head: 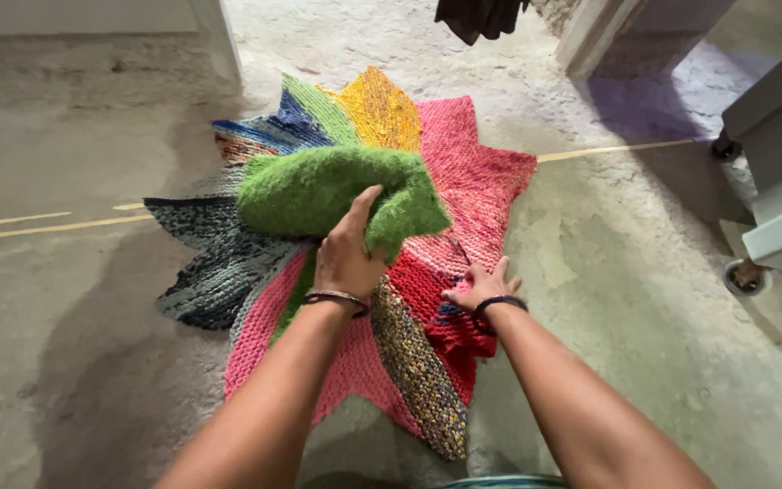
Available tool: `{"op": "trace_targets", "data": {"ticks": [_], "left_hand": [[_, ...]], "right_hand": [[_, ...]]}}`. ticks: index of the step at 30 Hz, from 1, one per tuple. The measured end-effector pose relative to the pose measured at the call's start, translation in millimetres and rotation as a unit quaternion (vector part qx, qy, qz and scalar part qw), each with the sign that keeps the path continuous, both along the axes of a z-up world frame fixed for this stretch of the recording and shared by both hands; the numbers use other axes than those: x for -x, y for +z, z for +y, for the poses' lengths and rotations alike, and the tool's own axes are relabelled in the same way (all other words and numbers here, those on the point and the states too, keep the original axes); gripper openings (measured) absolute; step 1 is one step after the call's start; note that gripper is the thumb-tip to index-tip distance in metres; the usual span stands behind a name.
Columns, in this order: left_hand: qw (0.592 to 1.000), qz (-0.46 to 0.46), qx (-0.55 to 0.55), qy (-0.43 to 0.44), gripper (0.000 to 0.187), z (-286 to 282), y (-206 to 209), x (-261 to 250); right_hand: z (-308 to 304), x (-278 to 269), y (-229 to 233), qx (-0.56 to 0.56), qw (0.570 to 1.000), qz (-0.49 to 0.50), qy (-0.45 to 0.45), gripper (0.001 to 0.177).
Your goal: The person folds a multicolored knitted rug by hand, then picks up and folds a green rug. The person handles each rug individually, aligning edges and folding them into smaller rectangles on the floor.
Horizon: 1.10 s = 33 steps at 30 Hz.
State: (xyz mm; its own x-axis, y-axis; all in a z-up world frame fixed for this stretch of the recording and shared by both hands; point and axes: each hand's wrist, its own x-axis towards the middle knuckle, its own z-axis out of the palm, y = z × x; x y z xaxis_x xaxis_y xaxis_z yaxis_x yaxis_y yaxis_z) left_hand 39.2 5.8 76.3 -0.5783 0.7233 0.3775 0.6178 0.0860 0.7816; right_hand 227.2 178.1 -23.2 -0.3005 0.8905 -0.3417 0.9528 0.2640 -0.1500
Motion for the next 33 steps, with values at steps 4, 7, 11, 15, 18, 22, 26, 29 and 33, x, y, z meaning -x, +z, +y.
{"op": "trace_targets", "data": {"ticks": [4, 7, 11, 15, 18, 22, 26, 29, 33], "left_hand": [[1.000, 0.027, -0.006, 0.003, 0.081, -11, -1, 6], [1.000, 0.021, 0.011, 0.005, 0.081, -13, 1, 10], [0.999, 0.003, 0.046, 0.017, 0.080, -18, 6, 9], [0.999, 0.027, 0.019, 0.018, 0.078, -23, 12, 14], [0.999, 0.019, 0.014, 0.049, 0.075, -25, 21, 19], [0.998, -0.004, 0.019, 0.056, 0.069, -16, 29, 28], [0.999, 0.026, -0.025, 0.008, 0.066, -10, 12, 13], [0.999, 0.038, -0.005, -0.027, 0.066, -8, 8, 7], [0.999, 0.042, 0.013, -0.031, 0.071, -9, 1, 12]], "right_hand": [[-16, -8, 31, -0.009, 0.985, -0.157, 0.065, 0.084], [-12, -13, 2, -0.058, 0.991, -0.101, 0.064, 0.062], [34, -32, -32, -0.022, 0.971, 0.144, -0.189, 0.056], [98, -90, -56, -0.056, 0.997, -0.052, -0.002, 0.043], [116, -157, -74, -0.004, 0.989, -0.116, -0.092, 0.048], [136, -190, -86, 0.018, 0.986, -0.116, -0.119, 0.057], [157, -167, -93, -0.006, 0.994, -0.076, -0.082, 0.065], [169, -140, -96, -0.071, 0.989, -0.039, -0.121, 0.085], [149, -143, -124, -0.022, 0.966, 0.025, -0.258, 0.118]]}}
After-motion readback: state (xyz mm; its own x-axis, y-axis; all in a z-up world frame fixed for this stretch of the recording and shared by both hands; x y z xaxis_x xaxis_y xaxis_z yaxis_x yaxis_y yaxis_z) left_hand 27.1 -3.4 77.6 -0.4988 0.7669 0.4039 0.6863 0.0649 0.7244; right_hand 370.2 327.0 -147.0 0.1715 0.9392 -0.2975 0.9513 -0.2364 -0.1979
